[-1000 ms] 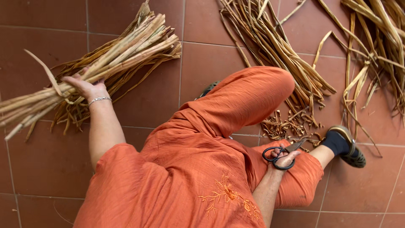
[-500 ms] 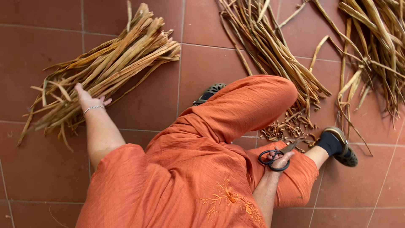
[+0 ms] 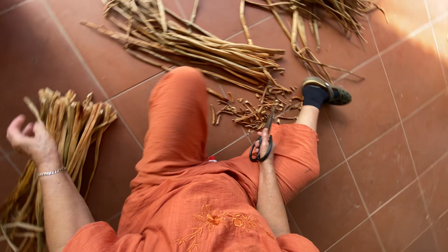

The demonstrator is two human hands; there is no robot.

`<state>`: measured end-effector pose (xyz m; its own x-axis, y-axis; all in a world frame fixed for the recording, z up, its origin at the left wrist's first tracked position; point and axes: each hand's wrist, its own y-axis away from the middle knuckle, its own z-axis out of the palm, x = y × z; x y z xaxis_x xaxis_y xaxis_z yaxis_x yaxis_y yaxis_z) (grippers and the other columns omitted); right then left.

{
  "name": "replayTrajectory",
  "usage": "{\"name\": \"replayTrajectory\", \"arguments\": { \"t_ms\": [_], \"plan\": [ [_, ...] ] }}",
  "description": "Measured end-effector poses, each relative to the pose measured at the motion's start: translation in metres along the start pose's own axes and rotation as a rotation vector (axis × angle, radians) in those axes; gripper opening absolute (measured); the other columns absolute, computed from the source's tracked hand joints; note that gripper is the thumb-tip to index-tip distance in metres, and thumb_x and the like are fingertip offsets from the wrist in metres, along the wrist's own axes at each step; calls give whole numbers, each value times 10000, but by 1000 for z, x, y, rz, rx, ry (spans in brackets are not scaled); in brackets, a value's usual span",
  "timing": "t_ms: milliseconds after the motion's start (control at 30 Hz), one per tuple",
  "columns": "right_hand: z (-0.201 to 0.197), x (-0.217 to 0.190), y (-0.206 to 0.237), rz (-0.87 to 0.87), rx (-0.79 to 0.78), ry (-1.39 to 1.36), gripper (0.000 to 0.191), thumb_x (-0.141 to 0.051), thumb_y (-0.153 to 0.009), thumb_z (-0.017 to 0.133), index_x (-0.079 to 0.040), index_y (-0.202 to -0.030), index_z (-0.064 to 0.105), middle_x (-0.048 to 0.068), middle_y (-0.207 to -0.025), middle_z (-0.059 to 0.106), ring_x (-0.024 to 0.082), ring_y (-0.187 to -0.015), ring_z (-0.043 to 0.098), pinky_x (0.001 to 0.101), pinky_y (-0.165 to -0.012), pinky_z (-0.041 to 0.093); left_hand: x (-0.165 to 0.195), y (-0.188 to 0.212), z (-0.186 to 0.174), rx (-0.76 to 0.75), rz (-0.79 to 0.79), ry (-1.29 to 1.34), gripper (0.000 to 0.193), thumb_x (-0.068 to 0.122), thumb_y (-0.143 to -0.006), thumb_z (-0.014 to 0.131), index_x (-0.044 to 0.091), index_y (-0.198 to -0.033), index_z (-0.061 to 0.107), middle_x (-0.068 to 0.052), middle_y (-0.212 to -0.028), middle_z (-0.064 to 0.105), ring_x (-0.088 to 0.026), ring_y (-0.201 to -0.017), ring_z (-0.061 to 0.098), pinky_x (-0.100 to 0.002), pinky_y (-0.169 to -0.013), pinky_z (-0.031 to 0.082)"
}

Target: The person sits on a tiled floor sorting through bundles of dried plant stalks, using scissors to trim off root ends and unwanted pieces, letting the cut scraps fall beside them, and placing the trimmed stalks into a pile.

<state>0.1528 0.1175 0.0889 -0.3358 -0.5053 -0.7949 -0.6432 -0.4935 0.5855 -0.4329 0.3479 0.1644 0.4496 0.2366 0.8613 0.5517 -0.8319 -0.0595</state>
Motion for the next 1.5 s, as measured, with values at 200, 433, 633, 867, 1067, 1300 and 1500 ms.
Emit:
{"name": "replayTrajectory", "arguments": {
  "t_ms": [200,433,633,867,1067,1300,1500],
  "plan": [
    [-6,-7,2,98,-5,-35,621,-583,-904,665,-3,-1126,677,-11,-586,515,65,-410,437,243,-366,342,178,-1,150,-602,675,61,99,7,-1184,693,-23,-1274,721,-132,-1224,742,-146,-1066,717,-263,-911,600],
    [-13,14,1,98,-57,-5,564,-570,-925,673,-15,-1026,688,-10,-610,552,69,-442,476,242,-404,372,262,95,342,-1271,900,-413,336,230,-971,738,38,-1245,708,-166,-1068,747,-313,-933,723,-446,-838,582],
    [-13,21,5,91,-69,71,543,-567,-941,661,-46,-808,589,9,-597,576,90,-436,531,253,-395,421,221,184,432,-1388,984,-924,448,331,-944,756,56,-1291,686,-203,-1476,575,-393,-1390,521,-516,-1150,467],
    [-14,5,3,147,-76,-37,509,-525,-962,670,-49,-828,553,12,-598,544,96,-423,503,271,-365,392,222,214,499,-1071,984,-796,1110,342,-776,876,137,-1632,200,-180,-1688,171,-387,-1553,111,-767,-1146,54],
    [-11,-12,1,149,-83,-54,438,-498,-945,661,-76,-1061,668,-7,-602,544,77,-429,483,254,-384,379,240,217,526,-1015,942,-801,991,308,-784,850,101,-1579,295,-129,-1576,369,-380,-1493,234,-791,-1136,-12],
    [-11,-15,-1,131,-78,-2,475,-520,-952,658,-63,-1078,680,-1,-600,551,80,-445,500,251,-417,400,246,217,516,-1050,976,-913,445,249,-783,810,113,-1173,646,-176,-1317,542,-390,-1329,442,-643,-1159,238],
    [-11,-12,5,109,-88,-35,492,-531,-928,665,-71,-1104,675,-3,-617,546,75,-460,489,246,-417,397,261,197,502,-1086,905,-596,322,224,-863,744,72,-1077,557,-225,-1025,665,-441,-1028,622,-537,-923,471]
  ]
}}
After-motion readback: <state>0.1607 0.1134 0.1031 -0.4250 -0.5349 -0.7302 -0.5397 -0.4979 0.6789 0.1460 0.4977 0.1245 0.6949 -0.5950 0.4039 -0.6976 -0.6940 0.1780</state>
